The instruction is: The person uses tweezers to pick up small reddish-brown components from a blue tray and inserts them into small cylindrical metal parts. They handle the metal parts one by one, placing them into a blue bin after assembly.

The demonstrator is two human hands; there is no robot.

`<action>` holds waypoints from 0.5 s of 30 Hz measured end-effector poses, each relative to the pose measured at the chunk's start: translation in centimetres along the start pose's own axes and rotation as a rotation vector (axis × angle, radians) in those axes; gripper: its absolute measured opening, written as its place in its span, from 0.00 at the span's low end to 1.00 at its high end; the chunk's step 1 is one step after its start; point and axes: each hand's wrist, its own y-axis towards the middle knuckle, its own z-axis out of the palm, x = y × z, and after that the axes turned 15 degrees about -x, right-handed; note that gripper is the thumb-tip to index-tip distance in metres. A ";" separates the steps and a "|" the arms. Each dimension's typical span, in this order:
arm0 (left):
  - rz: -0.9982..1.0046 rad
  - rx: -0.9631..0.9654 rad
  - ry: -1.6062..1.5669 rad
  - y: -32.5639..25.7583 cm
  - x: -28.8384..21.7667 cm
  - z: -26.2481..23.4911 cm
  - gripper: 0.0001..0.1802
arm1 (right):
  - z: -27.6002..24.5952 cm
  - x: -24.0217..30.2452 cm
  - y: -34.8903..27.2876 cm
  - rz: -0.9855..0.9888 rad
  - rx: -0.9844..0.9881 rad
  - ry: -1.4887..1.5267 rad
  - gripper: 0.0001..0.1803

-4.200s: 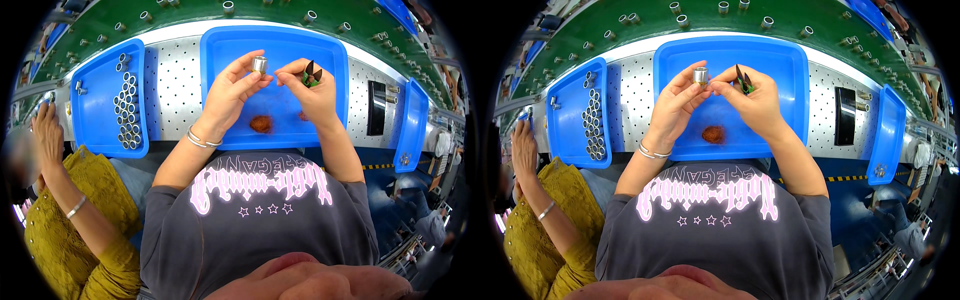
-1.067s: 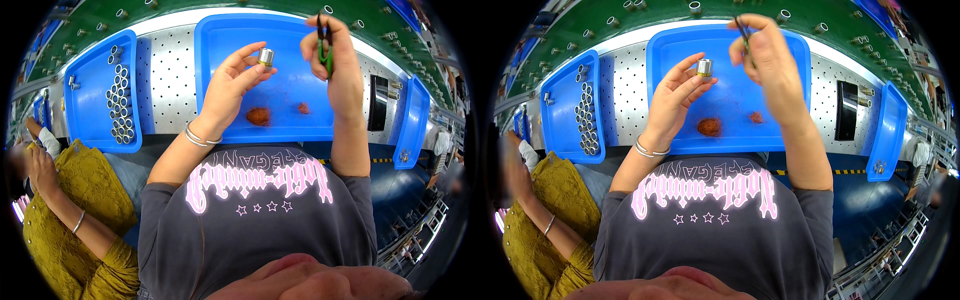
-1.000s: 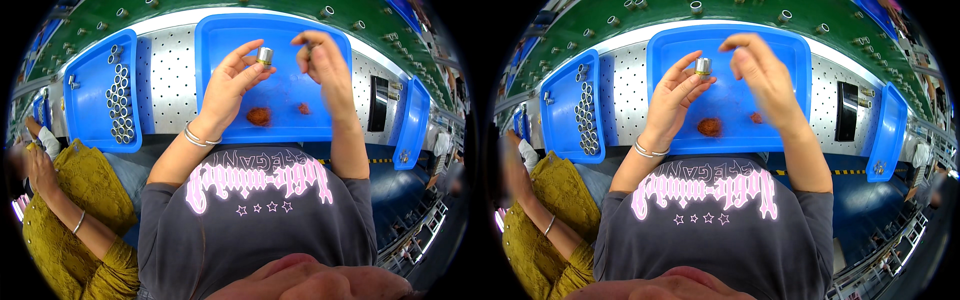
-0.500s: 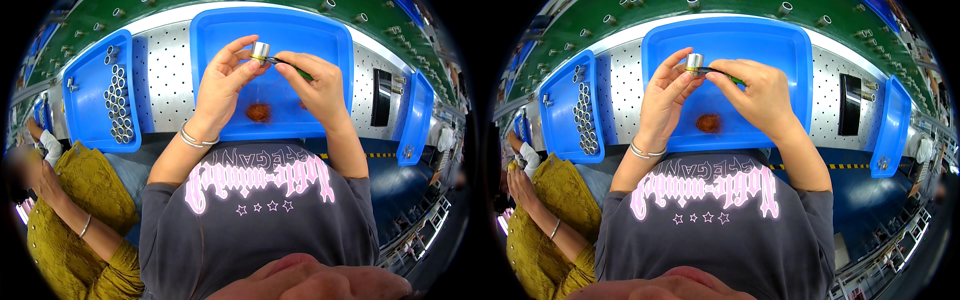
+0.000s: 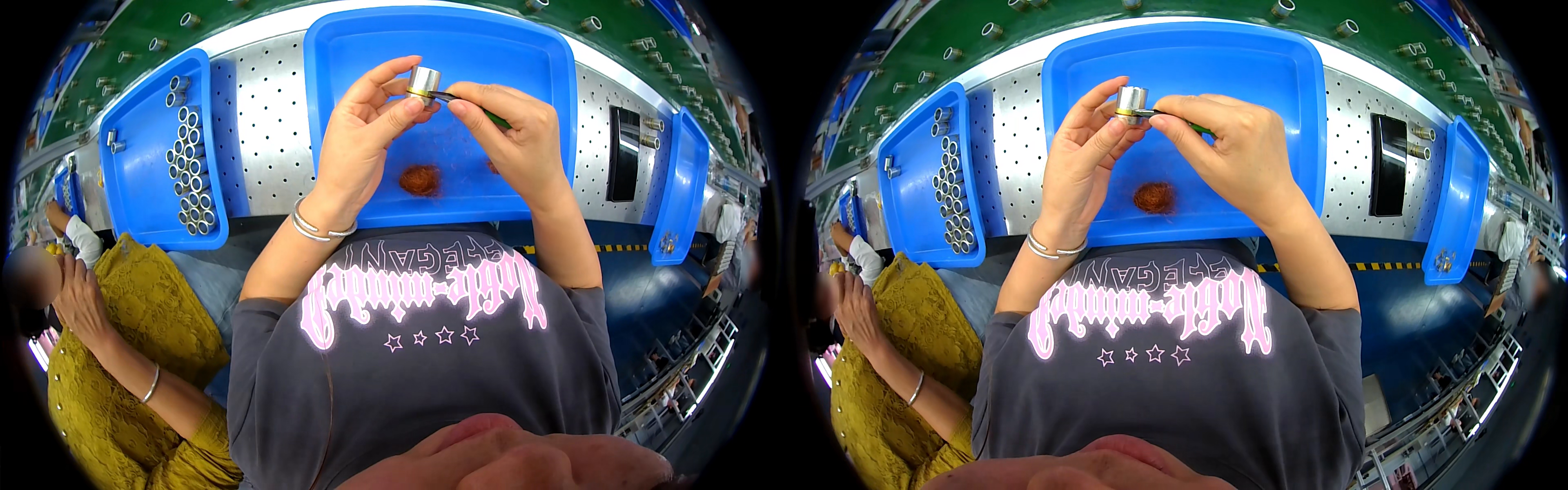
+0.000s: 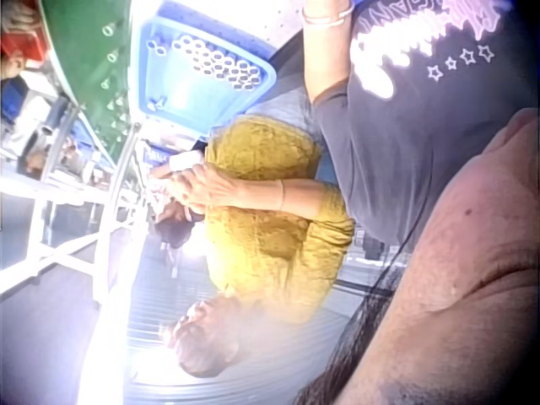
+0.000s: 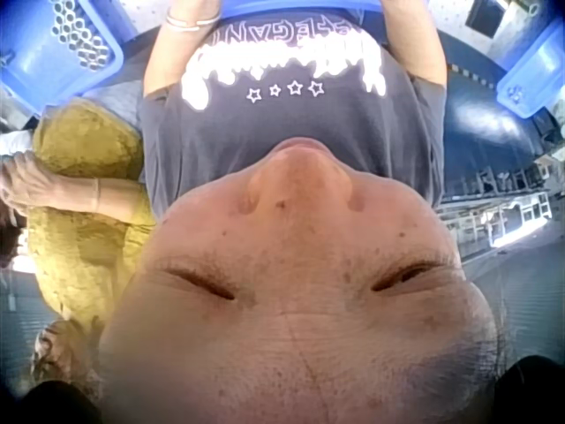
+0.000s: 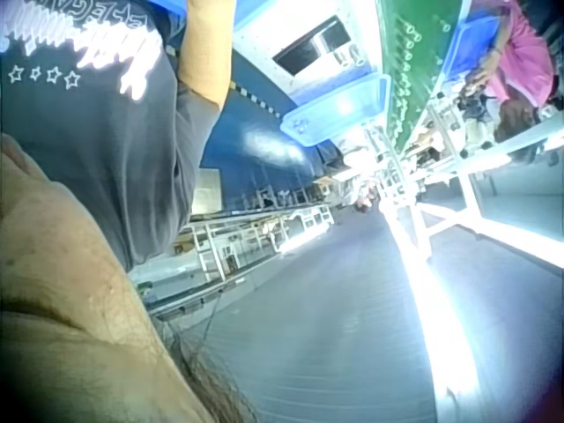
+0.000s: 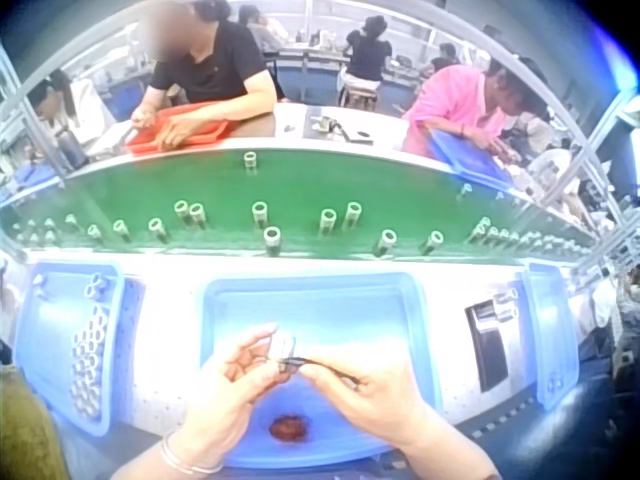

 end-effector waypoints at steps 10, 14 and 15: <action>0.022 0.000 0.010 0.1 0.2 -0.1 0.22 | 0.0 0.0 -0.1 0.034 0.001 0.027 0.08; 0.018 0.000 0.014 0.1 0.2 0.0 0.22 | 0.0 -0.1 -0.2 0.041 0.003 0.030 0.07; 0.019 0.002 0.017 0.1 0.2 0.0 0.22 | -0.1 0.0 -0.2 0.050 0.009 0.030 0.07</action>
